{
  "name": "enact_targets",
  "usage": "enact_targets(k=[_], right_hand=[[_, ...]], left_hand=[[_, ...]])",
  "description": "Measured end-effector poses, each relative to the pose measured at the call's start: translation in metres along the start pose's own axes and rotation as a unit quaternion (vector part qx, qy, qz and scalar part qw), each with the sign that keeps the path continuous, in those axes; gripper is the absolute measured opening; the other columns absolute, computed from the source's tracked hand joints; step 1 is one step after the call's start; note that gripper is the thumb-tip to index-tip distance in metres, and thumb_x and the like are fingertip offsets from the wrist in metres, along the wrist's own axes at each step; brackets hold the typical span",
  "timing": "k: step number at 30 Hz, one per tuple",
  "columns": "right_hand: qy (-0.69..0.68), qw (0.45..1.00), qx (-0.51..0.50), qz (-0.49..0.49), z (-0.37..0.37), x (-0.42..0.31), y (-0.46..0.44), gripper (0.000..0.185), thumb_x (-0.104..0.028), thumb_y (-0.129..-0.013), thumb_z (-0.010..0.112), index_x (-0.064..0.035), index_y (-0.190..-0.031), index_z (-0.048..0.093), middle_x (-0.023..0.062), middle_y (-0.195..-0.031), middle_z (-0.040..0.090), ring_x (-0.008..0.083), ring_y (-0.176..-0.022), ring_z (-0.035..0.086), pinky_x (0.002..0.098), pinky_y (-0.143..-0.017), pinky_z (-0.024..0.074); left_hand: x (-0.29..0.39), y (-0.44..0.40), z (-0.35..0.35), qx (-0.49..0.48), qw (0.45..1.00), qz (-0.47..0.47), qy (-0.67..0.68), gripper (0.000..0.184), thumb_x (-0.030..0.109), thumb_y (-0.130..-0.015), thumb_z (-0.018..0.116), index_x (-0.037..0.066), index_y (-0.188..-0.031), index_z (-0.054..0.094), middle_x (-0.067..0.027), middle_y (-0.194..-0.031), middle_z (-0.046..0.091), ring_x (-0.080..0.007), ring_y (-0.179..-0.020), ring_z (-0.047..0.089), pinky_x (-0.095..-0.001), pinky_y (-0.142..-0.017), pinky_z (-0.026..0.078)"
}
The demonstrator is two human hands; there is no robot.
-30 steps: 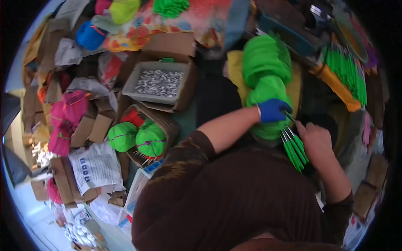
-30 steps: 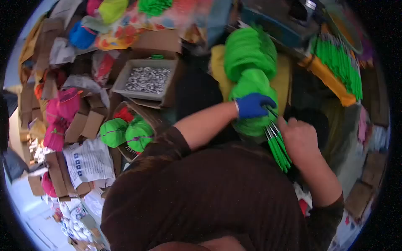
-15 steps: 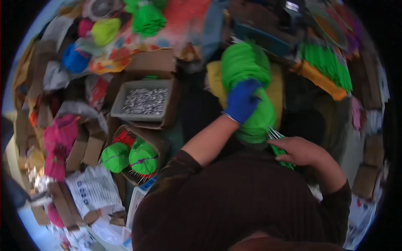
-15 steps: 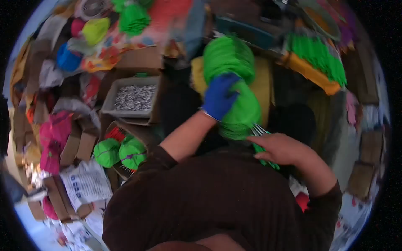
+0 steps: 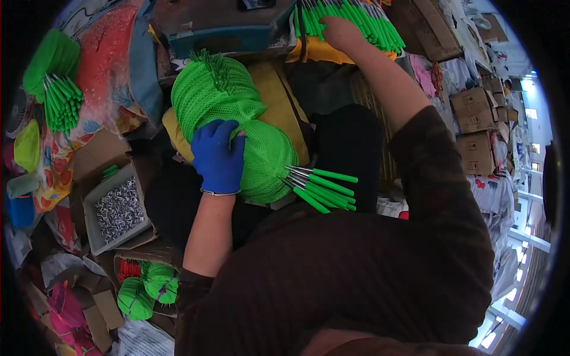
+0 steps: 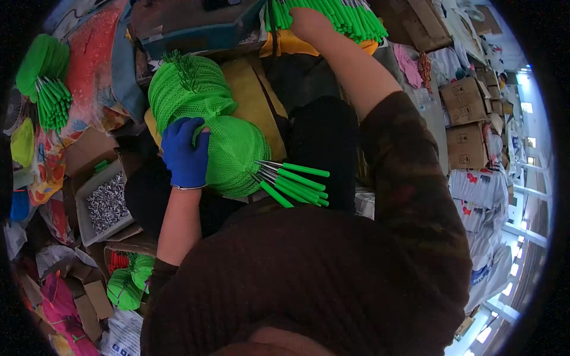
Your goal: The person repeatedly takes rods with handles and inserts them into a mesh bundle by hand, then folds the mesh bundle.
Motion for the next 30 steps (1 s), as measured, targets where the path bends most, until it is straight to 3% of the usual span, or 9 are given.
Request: enact_targets(k=[3, 8, 13, 16, 19, 22, 24, 26, 30], right_hand=[[0.172, 0.985, 0.001, -0.021, 0.049, 0.009, -0.023, 0.04, -0.018, -0.081, 0.058, -0.01, -0.12, 0.052, 0.0111, -0.102, 0.062, 0.0263, -0.088, 0.061, 0.0391, -0.076, 0.0495], [-0.066, 0.997, -0.047, 0.008, 0.097, 0.025, -0.055, 0.04, -0.018, -0.081, 0.058, -0.0088, -0.12, 0.053, 0.0094, -0.099, 0.061, 0.0235, -0.085, 0.06, 0.0363, -0.074, 0.0494], [-0.291, 0.953, -0.064, 0.049, 0.091, 0.061, -0.048, 0.039, -0.017, -0.081, 0.058, -0.0076, -0.119, 0.053, 0.0078, -0.096, 0.061, 0.0207, -0.082, 0.06, 0.0336, -0.073, 0.0493], [-0.411, 0.906, -0.068, 0.076, 0.063, 0.049, -0.023, 0.038, -0.016, -0.082, 0.058, -0.0069, -0.118, 0.053, 0.0067, -0.095, 0.06, 0.019, -0.081, 0.059, 0.032, -0.073, 0.0492], [-0.522, 0.844, -0.065, 0.102, -0.004, -0.018, 0.061, 0.038, -0.015, -0.082, 0.058, -0.0062, -0.118, 0.053, 0.0057, -0.093, 0.06, 0.0174, -0.079, 0.059, 0.0303, -0.072, 0.0492], [-0.63, 0.766, -0.088, 0.09, -0.033, -0.069, 0.114, 0.036, -0.012, -0.082, 0.058, -0.0033, -0.116, 0.053, 0.0004, -0.086, 0.056, 0.0088, -0.071, 0.053, 0.0211, -0.069, 0.0461], [-0.697, 0.689, -0.129, 0.15, -0.037, -0.102, 0.157, 0.025, -0.012, -0.079, 0.06, -0.0057, -0.103, 0.058, 0.0012, -0.081, 0.058, 0.0108, -0.073, 0.057, 0.0244, -0.068, 0.0458], [-0.688, 0.689, -0.195, 0.116, -0.025, -0.116, 0.192, 0.022, -0.014, -0.081, 0.059, -0.0045, -0.101, 0.06, 0.0003, -0.082, 0.058, 0.0109, -0.071, 0.056, 0.0258, -0.067, 0.045], [-0.5, 0.833, -0.235, 0.017, -0.013, -0.127, 0.23, 0.023, -0.021, -0.086, 0.058, 0.0002, -0.094, 0.061, 0.0046, -0.081, 0.057, 0.0127, -0.072, 0.053, 0.0284, -0.068, 0.0437]], left_hand=[[0.001, -0.003, 0.003, -0.01, 0.998, -0.004, 0.055, 0.026, 0.013, -0.071, 0.072, 0.008, -0.095, 0.064, -0.0107, -0.092, 0.06, -0.0286, -0.085, 0.058, -0.0358, -0.073, 0.047], [-0.002, 0.002, 0.019, -0.075, 0.99, -0.04, 0.111, 0.02, 0.009, -0.074, 0.07, 0.007, -0.093, 0.065, -0.0092, -0.087, 0.061, -0.0253, -0.08, 0.06, -0.0322, -0.07, 0.048], [-0.005, 0.014, 0.039, -0.266, 0.9, -0.056, 0.34, 0.021, 0.006, -0.083, 0.06, 0.006, -0.103, 0.065, -0.0071, -0.089, 0.065, -0.0148, -0.079, 0.061, -0.0264, -0.073, 0.047], [-0.011, 0.018, 0.042, -0.388, 0.86, -0.086, 0.321, 0.023, 0.004, -0.083, 0.056, 0.006, -0.105, 0.065, -0.0058, -0.092, 0.065, -0.0118, -0.078, 0.058, -0.0255, -0.074, 0.046], [-0.011, 0.016, 0.034, -0.314, 0.899, -0.023, 0.304, 0.027, 0.002, -0.082, 0.053, 0.006, -0.107, 0.064, -0.0052, -0.094, 0.064, -0.0105, -0.078, 0.056, -0.0251, -0.074, 0.046], [-0.008, 0.019, 0.035, -0.36, 0.884, -0.055, 0.293, 0.028, 0.003, -0.082, 0.052, 0.006, -0.107, 0.063, -0.0045, -0.097, 0.064, -0.0101, -0.08, 0.056, -0.0248, -0.074, 0.046], [-0.01, 0.02, 0.039, -0.377, 0.865, -0.065, 0.324, 0.026, 0.005, -0.082, 0.053, 0.005, -0.107, 0.063, -0.0041, -0.096, 0.064, -0.0101, -0.081, 0.056, -0.0247, -0.075, 0.046], [-0.015, 0.021, 0.044, -0.394, 0.845, -0.075, 0.353, 0.025, 0.007, -0.083, 0.053, 0.004, -0.106, 0.063, -0.0038, -0.096, 0.063, -0.01, -0.082, 0.055, -0.0247, -0.076, 0.045], [-0.02, 0.017, 0.037, -0.348, 0.838, -0.113, 0.404, 0.025, 0.012, -0.085, 0.057, 0.002, -0.106, 0.064, -0.0038, -0.098, 0.065, -0.0108, -0.09, 0.056, -0.0261, -0.083, 0.044]])
Point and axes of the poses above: each hand's wrist, its own y-axis away from the middle knuckle, its own z-axis out of the palm, x = y × z, the point moved 5 cm from there along -y, towards the middle knuckle
